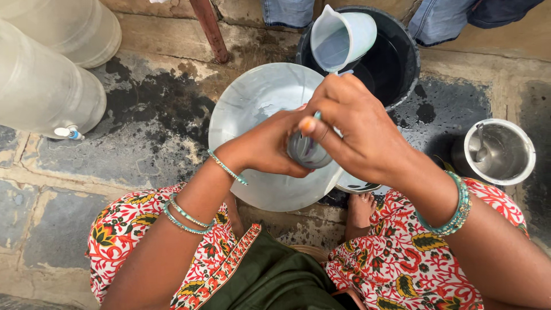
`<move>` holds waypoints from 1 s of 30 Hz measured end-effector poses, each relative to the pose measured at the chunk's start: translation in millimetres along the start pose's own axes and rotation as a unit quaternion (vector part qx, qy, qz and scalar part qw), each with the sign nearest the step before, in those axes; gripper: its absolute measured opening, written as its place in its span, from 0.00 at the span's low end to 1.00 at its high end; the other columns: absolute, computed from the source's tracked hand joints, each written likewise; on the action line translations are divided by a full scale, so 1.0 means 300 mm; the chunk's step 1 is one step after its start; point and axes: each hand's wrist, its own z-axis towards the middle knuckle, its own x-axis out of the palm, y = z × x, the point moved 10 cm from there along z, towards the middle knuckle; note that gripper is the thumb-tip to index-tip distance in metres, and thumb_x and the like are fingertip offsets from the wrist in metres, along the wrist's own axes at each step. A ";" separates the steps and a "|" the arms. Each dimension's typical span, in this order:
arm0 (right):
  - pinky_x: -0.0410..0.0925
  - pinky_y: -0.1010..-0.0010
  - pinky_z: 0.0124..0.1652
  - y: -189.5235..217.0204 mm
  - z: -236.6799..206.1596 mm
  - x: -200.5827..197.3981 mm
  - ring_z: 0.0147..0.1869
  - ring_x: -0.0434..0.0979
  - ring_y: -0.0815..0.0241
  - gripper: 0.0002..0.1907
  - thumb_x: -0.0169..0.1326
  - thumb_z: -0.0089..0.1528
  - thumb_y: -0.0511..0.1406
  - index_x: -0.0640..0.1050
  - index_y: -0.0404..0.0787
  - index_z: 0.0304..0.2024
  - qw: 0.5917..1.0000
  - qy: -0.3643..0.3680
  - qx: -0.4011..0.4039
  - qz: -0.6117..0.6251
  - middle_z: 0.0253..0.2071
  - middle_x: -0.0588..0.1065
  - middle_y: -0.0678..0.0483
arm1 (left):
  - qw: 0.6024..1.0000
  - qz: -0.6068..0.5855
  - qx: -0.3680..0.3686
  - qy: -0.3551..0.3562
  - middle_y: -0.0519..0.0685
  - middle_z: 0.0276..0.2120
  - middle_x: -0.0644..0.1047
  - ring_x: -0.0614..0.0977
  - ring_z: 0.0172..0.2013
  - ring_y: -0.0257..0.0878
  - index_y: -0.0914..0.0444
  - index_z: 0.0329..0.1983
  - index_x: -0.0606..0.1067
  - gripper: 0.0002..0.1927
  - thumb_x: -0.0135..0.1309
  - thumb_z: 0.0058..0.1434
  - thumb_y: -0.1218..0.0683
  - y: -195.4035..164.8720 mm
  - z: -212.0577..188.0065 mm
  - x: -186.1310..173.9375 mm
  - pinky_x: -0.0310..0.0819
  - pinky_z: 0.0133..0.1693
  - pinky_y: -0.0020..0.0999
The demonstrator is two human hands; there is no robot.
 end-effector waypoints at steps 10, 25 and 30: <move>0.65 0.56 0.45 0.033 0.016 -0.003 0.43 0.71 0.43 0.12 0.52 0.70 0.37 0.75 0.32 0.40 0.999 0.021 -0.030 -0.012 0.37 0.70 0.45 | 0.998 -0.044 -0.040 0.017 0.49 0.44 0.82 0.83 0.44 0.39 0.64 0.51 0.73 0.30 0.70 0.43 0.56 0.051 0.018 0.045 0.79 0.48 0.35; 0.68 0.77 0.29 -0.225 -0.090 -0.019 0.28 0.76 0.71 0.18 0.51 0.72 0.40 0.81 0.32 0.37 0.911 -0.155 0.268 0.273 0.30 0.75 0.54 | 0.998 -0.062 0.004 -0.010 0.47 0.50 0.78 0.77 0.52 0.35 0.62 0.68 0.64 0.45 0.68 0.45 0.60 0.008 0.049 -0.031 0.72 0.57 0.32; 0.66 0.70 0.34 -0.179 -0.050 -0.040 0.32 0.73 0.64 0.21 0.46 0.75 0.42 0.80 0.34 0.36 0.975 -0.082 0.168 0.116 0.32 0.73 0.52 | 0.996 -0.073 -0.044 0.002 0.47 0.46 0.78 0.78 0.47 0.35 0.62 0.62 0.68 0.39 0.68 0.43 0.59 0.058 0.045 0.006 0.74 0.53 0.33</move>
